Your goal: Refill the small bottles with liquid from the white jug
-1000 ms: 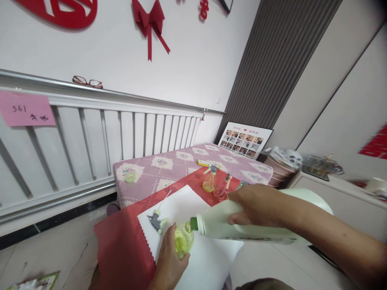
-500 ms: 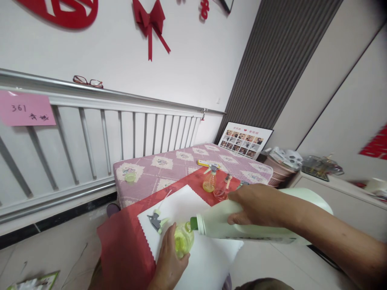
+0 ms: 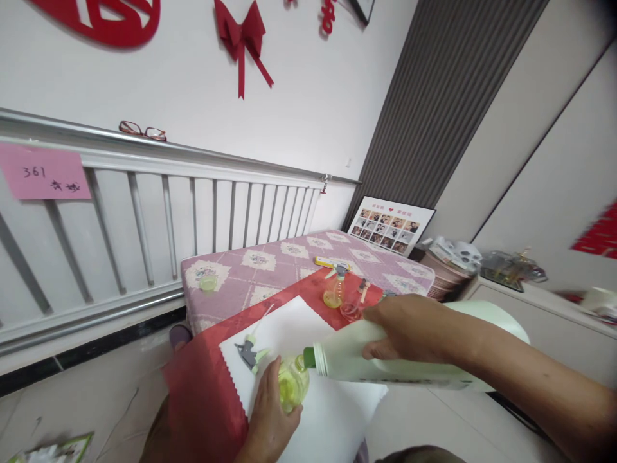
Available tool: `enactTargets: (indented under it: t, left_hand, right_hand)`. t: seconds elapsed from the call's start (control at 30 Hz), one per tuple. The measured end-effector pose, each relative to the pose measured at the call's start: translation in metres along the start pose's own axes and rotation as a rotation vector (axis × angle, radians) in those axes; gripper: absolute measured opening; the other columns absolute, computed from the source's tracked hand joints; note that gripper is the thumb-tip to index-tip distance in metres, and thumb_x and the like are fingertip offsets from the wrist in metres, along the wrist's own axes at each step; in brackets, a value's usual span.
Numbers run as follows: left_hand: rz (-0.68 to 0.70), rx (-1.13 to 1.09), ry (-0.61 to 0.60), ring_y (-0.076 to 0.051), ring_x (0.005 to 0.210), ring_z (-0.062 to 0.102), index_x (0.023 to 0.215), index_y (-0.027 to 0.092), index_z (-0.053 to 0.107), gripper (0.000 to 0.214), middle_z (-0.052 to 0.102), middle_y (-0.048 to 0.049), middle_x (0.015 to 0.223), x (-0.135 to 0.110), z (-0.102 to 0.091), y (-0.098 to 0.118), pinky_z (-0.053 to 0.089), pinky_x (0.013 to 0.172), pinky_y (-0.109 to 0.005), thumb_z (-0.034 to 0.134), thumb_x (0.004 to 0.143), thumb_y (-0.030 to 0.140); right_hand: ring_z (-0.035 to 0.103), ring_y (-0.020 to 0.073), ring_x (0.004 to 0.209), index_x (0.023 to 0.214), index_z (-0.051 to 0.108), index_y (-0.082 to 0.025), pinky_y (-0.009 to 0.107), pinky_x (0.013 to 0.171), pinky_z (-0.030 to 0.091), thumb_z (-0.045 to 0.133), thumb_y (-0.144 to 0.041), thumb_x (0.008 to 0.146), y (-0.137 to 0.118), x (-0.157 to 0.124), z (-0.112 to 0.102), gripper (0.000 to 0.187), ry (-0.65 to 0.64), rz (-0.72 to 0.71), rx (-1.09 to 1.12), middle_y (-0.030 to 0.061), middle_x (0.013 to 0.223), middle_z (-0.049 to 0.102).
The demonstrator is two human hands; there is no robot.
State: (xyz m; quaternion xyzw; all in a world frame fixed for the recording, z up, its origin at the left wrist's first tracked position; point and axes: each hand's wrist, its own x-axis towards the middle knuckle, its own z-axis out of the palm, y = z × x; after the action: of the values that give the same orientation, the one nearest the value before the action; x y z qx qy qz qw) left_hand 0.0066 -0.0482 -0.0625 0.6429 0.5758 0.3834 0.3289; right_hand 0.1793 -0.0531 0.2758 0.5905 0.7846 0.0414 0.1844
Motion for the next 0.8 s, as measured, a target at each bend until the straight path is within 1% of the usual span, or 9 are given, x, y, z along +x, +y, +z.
enactTargets:
  t: [0.17,0.33,0.47,0.8]
  left_hand:
    - [0.001,0.005,0.019,-0.027,0.144,0.036,0.145,0.010,0.029,0.086,0.040,-0.0137,0.154,0.0005,0.0011,-0.0014,0.031,0.121,-0.036,0.059,0.065,0.016]
    - [0.002,-0.012,-0.013,-0.027,0.145,0.033,0.146,0.008,0.027,0.088,0.037,-0.0166,0.155,0.0011,0.0001,-0.0010,0.029,0.122,-0.038,0.059,0.064,0.015]
    - [-0.008,-0.026,-0.012,-0.026,0.145,0.032,0.146,0.009,0.026,0.087,0.036,-0.0154,0.155,0.0008,-0.0001,-0.0009,0.028,0.122,-0.038,0.057,0.066,0.014]
    - [0.007,0.000,-0.011,-0.029,0.144,0.034,0.145,0.006,0.028,0.089,0.038,-0.0189,0.154,0.0008,0.0010,-0.0013,0.030,0.121,-0.040,0.060,0.063,0.016]
  right_hand:
    - [0.070,0.0358,0.078,0.091,0.073,-0.022,0.036,0.057,0.039,0.062,-0.052,0.077,0.0001,0.0011,0.0001,0.036,-0.001,-0.004,-0.023,0.0124,0.085,0.076]
    - [0.070,0.0355,0.077,0.091,0.073,-0.021,0.035,0.056,0.039,0.060,-0.052,0.078,-0.0011,0.0018,-0.0013,0.036,-0.005,-0.006,-0.040,0.0129,0.084,0.076]
    - [0.070,0.0348,0.076,0.090,0.073,-0.021,0.035,0.055,0.038,0.061,-0.051,0.077,-0.0023,0.0005,-0.0026,0.035,-0.002,-0.009,-0.037,0.0128,0.084,0.076]
    - [0.070,0.0339,0.077,0.090,0.073,-0.021,0.034,0.055,0.036,0.060,-0.052,0.078,-0.0021,0.0004,-0.0015,0.036,0.009,-0.022,-0.043,0.0124,0.085,0.076]
